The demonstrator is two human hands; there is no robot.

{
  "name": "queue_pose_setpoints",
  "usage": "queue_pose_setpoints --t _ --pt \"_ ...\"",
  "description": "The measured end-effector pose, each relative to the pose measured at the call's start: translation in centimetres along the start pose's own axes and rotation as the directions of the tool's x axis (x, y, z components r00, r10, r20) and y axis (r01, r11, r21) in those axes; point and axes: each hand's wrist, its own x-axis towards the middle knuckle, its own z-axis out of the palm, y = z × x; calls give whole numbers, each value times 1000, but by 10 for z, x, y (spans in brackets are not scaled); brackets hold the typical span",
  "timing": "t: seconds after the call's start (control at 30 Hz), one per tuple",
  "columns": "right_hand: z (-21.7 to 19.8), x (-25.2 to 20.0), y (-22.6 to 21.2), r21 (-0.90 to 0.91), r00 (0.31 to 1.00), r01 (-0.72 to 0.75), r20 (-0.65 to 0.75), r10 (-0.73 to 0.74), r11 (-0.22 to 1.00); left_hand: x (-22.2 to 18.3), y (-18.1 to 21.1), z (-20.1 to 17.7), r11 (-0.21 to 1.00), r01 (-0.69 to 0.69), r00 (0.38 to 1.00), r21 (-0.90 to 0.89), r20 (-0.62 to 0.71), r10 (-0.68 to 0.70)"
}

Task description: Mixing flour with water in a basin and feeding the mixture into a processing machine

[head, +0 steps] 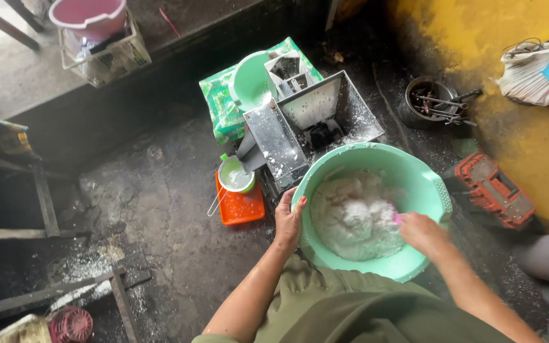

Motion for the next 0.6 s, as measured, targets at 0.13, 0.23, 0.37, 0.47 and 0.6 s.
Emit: queue_pose_setpoints --t 0.13,0.23,0.37,0.47,0.6 --pt "92 86 64 219 946 117 271 -176 969 -9 5 -3 998 -15 999 57 -45 18" --pt "64 67 40 447 917 40 339 -211 893 -12 10 -3 992 -50 996 115 -73 59" --pt "27 65 43 372 901 84 367 -230 924 -19 23 -5 991 -49 993 121 -99 61" --pt "-6 59 30 363 890 74 397 -226 929 -20 20 -5 992 -47 993 114 -104 59" --pt "-72 31 -31 356 880 160 372 -297 920 -22 13 -7 995 -27 991 98 -126 39"
